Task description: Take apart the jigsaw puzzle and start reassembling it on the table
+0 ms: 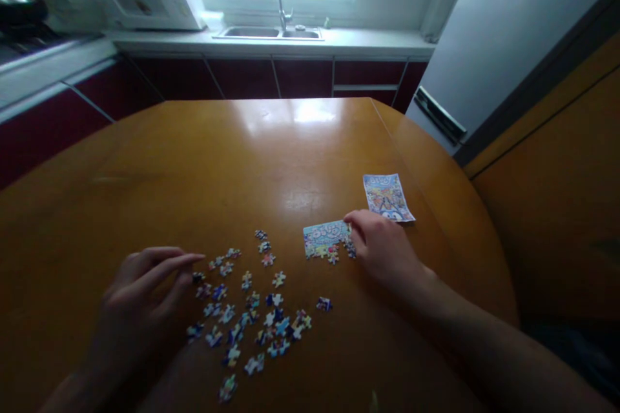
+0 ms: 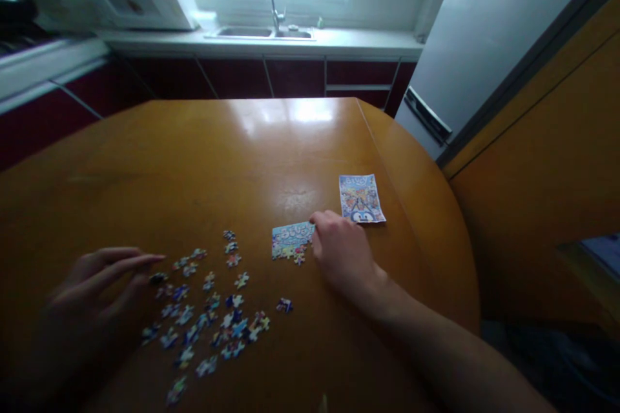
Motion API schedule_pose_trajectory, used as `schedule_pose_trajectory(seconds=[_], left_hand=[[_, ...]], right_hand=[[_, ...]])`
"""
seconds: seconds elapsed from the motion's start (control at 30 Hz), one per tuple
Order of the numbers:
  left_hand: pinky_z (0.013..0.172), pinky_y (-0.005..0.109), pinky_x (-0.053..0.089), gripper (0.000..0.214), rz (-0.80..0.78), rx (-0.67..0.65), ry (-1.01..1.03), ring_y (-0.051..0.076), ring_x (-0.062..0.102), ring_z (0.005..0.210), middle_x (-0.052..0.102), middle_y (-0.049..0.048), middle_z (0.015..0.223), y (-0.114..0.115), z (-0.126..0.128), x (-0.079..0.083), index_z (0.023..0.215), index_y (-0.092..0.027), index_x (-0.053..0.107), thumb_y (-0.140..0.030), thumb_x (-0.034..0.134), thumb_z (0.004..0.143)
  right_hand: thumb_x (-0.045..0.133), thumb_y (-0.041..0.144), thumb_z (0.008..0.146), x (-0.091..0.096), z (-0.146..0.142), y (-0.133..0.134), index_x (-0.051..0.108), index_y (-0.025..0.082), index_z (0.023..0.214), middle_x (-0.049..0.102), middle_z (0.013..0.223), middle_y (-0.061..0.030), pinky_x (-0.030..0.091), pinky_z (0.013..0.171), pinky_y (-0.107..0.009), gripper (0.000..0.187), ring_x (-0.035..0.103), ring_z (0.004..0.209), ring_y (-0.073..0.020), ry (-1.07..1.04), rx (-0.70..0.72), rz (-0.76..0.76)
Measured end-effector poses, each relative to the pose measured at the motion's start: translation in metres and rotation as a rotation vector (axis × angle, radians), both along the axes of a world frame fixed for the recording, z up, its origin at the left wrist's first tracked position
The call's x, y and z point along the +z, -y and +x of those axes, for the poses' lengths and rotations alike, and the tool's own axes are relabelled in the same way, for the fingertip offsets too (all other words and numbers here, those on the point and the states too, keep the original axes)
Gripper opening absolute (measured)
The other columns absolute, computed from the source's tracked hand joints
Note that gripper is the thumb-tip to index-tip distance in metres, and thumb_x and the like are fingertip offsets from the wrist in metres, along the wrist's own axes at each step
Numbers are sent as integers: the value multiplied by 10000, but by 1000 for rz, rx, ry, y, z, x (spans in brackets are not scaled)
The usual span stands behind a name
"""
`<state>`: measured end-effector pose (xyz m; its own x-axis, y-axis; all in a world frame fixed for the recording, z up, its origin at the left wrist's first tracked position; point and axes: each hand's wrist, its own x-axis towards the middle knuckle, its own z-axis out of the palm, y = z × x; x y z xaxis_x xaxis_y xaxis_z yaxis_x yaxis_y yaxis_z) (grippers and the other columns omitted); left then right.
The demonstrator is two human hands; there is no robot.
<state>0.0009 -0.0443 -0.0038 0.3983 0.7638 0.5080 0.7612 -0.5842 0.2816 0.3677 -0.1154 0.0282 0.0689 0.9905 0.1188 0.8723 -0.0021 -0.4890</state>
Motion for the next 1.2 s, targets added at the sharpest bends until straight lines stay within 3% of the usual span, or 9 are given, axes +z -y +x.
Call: schedule_pose_trajectory(seconds=[0.07, 0.23, 0.47, 0.67, 1.2], left_hand=[[769, 369, 466, 182, 12, -4, 0, 233, 597, 884, 609, 31, 1007, -3, -2, -2, 983, -264, 683, -361, 541, 923], [774, 370, 470, 195, 22, -8, 5, 243, 596, 893, 613, 40, 998, -10, -2, -6, 967, -250, 689, -375, 549, 915], [796, 369, 477, 188, 1, -6, 10, 231, 584, 899, 612, 49, 957, -12, 1, -5, 938, -228, 693, -340, 543, 919], [819, 377, 476, 171, -8, -7, 34, 241, 584, 909, 618, 52, 941, -10, -1, -4, 918, -230, 706, -323, 563, 901], [843, 358, 489, 191, -189, 81, 174, 213, 589, 927, 607, 46, 917, -1, -5, 10, 874, -211, 731, -276, 551, 891]], right_hand=[[509, 142, 899, -2, -12, 6, 691, 183, 971, 734, 961, -78, 456, 752, -311, 200, 659, 864, -191, -29, 95, -1], [523, 139, 882, -8, -22, 10, 689, 186, 904, 727, 896, -65, 449, 734, -306, 174, 648, 819, -180, -65, 135, 12], [488, 129, 873, -13, -4, -6, 713, 183, 938, 746, 965, -81, 481, 790, -316, 241, 674, 877, -192, -128, 48, 131], [484, 153, 861, -12, 27, -22, 724, 167, 962, 759, 1001, -97, 501, 862, -367, 261, 687, 955, -231, -148, -131, 244], [507, 229, 834, -25, 40, -26, 748, 194, 925, 769, 949, -89, 524, 800, -384, 260, 705, 860, -248, -100, -145, 311]])
